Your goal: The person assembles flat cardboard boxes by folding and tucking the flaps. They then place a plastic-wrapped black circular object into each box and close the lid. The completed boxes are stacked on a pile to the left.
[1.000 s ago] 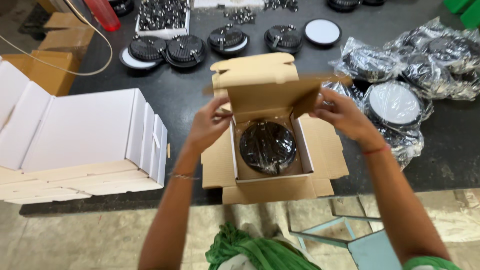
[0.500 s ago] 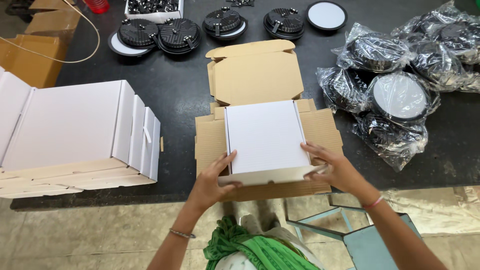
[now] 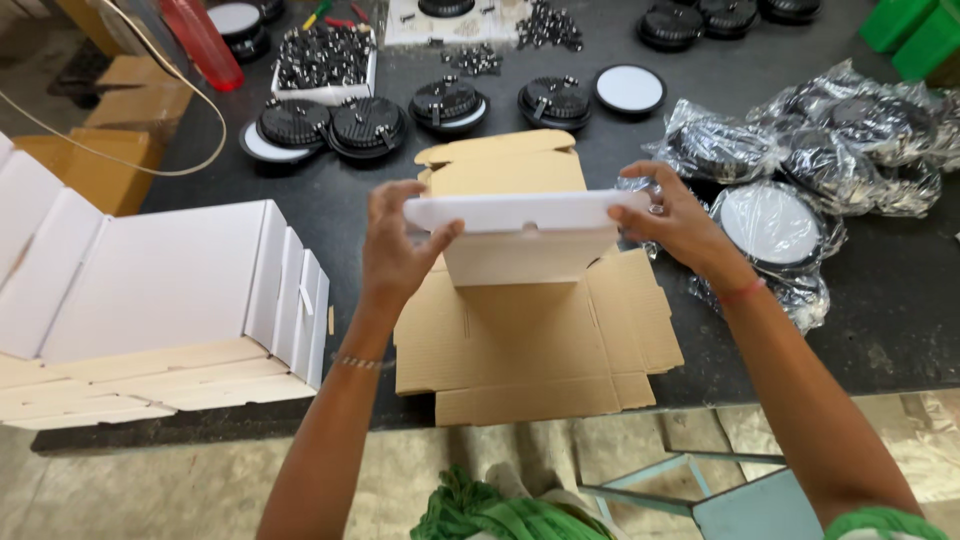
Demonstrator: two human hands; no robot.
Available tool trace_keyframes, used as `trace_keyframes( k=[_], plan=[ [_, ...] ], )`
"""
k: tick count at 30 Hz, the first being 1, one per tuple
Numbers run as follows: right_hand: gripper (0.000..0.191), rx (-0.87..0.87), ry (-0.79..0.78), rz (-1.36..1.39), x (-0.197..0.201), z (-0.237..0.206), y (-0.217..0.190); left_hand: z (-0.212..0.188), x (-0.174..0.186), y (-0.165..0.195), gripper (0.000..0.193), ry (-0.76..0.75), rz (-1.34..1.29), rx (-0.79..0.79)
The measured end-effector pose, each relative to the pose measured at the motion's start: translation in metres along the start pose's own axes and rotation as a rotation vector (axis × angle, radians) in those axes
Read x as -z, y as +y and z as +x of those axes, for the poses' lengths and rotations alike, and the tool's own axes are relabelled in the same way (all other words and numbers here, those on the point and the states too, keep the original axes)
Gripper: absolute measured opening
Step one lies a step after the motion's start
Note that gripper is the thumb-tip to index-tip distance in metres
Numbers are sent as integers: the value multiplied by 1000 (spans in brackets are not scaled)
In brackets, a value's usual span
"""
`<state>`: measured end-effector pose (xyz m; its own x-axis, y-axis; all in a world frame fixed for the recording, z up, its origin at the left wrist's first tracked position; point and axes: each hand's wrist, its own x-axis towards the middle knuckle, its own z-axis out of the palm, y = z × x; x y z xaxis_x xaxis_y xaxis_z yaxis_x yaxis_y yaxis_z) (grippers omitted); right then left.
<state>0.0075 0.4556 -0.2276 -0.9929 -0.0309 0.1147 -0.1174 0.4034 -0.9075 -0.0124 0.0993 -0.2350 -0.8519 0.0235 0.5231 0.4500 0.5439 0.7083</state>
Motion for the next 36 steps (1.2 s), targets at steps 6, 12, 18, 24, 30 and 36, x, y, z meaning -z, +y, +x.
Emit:
trace_keyframes(
  k=[6,12,18,24,30,36],
  plan=[
    [32,512,8,-408,18,18,3,25,-5,-13,28,-3,228,-229],
    [25,370,-1,-675,34,31,-6,53,-2,-28,17,-111,201,-211],
    [25,25,-81,-287,27,56,-44,91,-5,-10,25,-249,-39,220],
    [30,32,-27,-301,12,46,-56,86,-8,-3,25,-210,-51,255],
    [31,92,36,-427,8,34,-55,78,-12,-10,24,-131,-57,154],
    [30,54,-1,-272,9,39,-54,81,-13,-14,26,-136,-10,115]
  ],
)
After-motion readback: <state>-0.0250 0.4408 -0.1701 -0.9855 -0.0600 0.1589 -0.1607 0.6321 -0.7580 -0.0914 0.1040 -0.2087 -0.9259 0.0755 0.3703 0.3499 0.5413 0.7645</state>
